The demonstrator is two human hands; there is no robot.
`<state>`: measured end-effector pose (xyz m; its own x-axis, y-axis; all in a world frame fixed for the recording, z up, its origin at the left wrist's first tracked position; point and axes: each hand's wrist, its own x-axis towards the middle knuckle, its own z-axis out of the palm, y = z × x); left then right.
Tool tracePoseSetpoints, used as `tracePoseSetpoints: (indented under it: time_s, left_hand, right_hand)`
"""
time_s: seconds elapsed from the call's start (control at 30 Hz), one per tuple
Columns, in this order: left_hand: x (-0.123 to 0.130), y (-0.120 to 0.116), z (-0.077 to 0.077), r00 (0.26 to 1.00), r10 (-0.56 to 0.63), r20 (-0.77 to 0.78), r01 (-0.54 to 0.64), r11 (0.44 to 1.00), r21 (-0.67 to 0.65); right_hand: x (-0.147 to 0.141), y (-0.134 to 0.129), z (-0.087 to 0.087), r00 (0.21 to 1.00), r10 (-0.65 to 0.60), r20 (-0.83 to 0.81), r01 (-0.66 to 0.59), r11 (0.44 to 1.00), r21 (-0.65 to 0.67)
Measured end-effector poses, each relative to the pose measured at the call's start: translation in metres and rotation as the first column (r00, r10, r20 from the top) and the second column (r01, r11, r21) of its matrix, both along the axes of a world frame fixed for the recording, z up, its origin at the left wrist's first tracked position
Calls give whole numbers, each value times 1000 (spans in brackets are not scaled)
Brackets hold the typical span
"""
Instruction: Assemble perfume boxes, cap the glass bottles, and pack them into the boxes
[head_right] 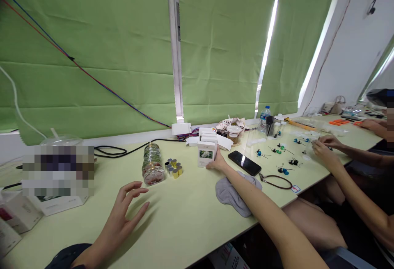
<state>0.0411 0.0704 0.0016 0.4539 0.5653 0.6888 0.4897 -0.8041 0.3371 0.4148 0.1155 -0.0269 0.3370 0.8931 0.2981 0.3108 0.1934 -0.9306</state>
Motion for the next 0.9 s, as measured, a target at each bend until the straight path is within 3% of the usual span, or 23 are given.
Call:
tracePoseSetpoints:
  time_s: [0.13,0.43,0.6,0.7,0.77,0.9]
  left_hand:
    - [0,2,-2,1000,10,2,-10,1000,10]
    - [-3,8,-4,999,45,-17,-44,999,12]
    - [-22,30,0,969,246,36,-248,962,116]
    - [-41,41,9,901,420,107,-433,882,188]
    - [-55,45,17,846,505,172,-532,822,203]
    - [-82,48,29,767,575,286,-639,724,259]
  right_hand:
    - [7,5,6,990,88,-107,-96,993,-73]
    - [19,6,4,985,144,-96,-154,983,-101]
    - [21,-2,7,969,222,-107,-229,972,-60]
    - [32,-2,14,986,113,124,-94,984,-153]
    - [45,1,20,956,-20,294,80,978,-192]
    - [71,8,30,864,-209,458,311,937,-158]
